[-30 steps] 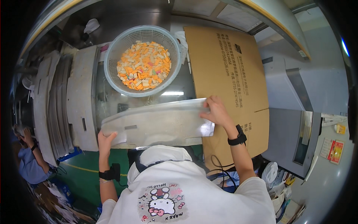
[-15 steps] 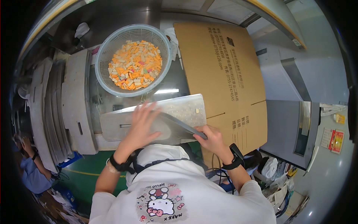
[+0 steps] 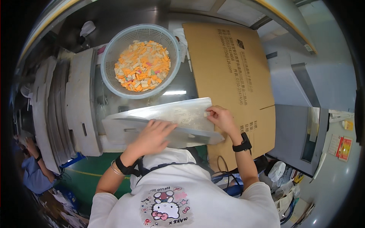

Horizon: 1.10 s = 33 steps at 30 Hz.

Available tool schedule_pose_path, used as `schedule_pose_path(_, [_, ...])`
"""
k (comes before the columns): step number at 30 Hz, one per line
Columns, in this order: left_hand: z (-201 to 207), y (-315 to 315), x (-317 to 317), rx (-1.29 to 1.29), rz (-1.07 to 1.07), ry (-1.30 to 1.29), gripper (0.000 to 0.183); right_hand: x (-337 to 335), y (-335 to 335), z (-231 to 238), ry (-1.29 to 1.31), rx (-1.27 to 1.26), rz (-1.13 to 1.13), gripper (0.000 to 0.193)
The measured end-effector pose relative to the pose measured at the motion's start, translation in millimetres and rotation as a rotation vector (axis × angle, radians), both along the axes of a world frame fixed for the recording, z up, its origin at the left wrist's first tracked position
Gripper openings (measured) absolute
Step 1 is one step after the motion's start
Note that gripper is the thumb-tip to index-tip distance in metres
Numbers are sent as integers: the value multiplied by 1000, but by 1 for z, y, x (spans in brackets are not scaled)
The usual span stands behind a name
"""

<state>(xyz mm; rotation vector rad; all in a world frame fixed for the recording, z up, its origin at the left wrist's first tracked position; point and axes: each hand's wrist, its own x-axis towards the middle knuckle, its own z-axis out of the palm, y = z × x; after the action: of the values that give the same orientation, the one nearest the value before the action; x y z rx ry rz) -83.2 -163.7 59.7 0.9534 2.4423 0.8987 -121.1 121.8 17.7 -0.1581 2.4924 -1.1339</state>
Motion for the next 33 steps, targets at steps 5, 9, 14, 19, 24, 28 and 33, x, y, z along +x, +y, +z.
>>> schedule_pose_path(5, [7,-7,9,72,20,-34,59,-9,-10,-6,241,293,272,19])
schedule_pose_path(9, [11,-9,12,90,38,-66,59,-17,-11,-1,244,292,393,16])
schedule_pose_path(14, [15,-9,11,93,37,-62,57,-45,-32,48,163,111,310,14])
schedule_pose_path(19, [19,-10,13,98,45,-67,55,-83,-89,110,486,-161,367,19])
schedule_pose_path(24, [25,-12,15,108,35,-102,52,-101,-135,111,692,16,462,22])
schedule_pose_path(28, [26,-15,17,106,42,-105,52,-93,-124,95,542,178,504,29])
schedule_pose_path(33, [25,-17,21,148,50,-100,50,-75,-85,40,200,262,728,37])
